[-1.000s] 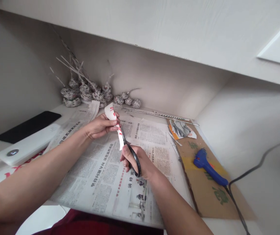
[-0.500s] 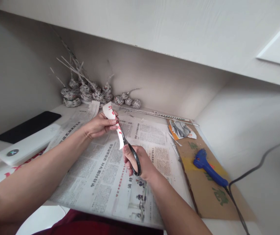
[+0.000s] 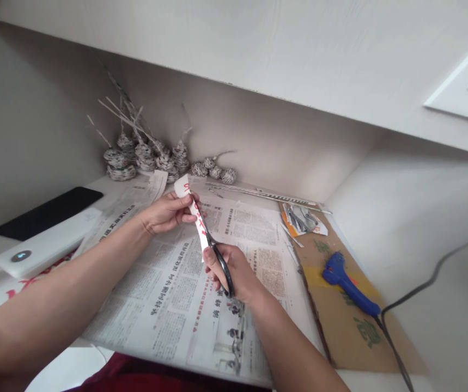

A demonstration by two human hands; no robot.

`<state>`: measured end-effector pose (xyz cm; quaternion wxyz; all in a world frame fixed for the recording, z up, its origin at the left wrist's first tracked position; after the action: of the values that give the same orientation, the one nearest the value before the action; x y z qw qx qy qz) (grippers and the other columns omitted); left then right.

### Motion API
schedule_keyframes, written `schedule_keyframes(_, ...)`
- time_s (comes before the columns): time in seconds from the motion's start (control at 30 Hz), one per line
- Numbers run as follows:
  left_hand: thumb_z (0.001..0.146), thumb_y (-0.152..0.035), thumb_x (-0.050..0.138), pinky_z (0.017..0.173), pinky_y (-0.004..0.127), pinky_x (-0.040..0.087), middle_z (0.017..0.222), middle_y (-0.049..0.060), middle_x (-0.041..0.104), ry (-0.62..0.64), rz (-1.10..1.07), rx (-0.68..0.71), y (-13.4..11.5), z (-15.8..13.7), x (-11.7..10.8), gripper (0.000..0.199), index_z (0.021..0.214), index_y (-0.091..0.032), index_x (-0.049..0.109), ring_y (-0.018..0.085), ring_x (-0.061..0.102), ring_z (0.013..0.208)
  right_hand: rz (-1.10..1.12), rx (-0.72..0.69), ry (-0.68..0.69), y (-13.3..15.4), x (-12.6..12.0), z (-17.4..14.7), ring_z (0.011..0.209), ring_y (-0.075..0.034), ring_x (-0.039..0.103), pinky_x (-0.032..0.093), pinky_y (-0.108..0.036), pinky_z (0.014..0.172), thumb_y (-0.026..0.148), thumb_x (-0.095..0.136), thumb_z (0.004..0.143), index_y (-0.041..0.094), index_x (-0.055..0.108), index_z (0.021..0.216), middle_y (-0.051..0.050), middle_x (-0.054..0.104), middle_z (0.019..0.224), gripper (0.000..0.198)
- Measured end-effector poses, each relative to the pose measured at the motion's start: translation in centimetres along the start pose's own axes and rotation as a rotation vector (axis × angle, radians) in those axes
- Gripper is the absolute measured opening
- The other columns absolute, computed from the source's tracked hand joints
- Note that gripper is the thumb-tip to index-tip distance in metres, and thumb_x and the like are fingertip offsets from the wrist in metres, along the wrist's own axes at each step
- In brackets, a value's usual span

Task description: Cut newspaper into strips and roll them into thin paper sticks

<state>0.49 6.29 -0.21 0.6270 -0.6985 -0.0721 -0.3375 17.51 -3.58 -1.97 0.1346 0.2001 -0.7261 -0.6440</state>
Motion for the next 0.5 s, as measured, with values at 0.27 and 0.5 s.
schedule_keyframes(0.27, 0.06, -0.005, 0.081, 0.053, 0.019, 0.059, 0.066, 0.004, 0.069, 0.026, -0.008, -0.006, 1.3, 0.1, 1.1, 0.016, 0.072, -0.008, 0.07, 0.013, 0.067, 0.059, -0.04, -0.039, 0.042, 0.6, 0.1, -0.3, 0.051, -0.01, 0.052, 0.044, -0.022, 0.049, 0.067, 0.047, 0.082, 0.018, 0.049, 0.074, 0.002, 0.049, 0.06, 0.051)
schedule_keyframes(0.5, 0.057, -0.008, 0.084, 0.052, 0.019, 0.058, 0.065, 0.003, 0.068, 0.043, 0.054, 0.016, 1.0, 0.4, 0.5, 0.024, 0.077, -0.008, 0.07, 0.013, 0.065, 0.058, 0.058, -0.07, 0.031, 0.6, 0.4, -0.2, 0.043, -0.007, 0.046, 0.04, -0.019, 0.039, 0.068, 0.048, 0.081, 0.019, 0.045, 0.077, 0.005, 0.045, 0.058, 0.049)
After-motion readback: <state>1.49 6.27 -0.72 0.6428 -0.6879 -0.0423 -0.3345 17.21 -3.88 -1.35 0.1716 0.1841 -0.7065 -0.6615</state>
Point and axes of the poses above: each hand's wrist, its own z-axis towards the middle knuckle, its own x-axis out of the palm, y = z × x, the point moved 4 cm from there along z, towards the middle knuckle
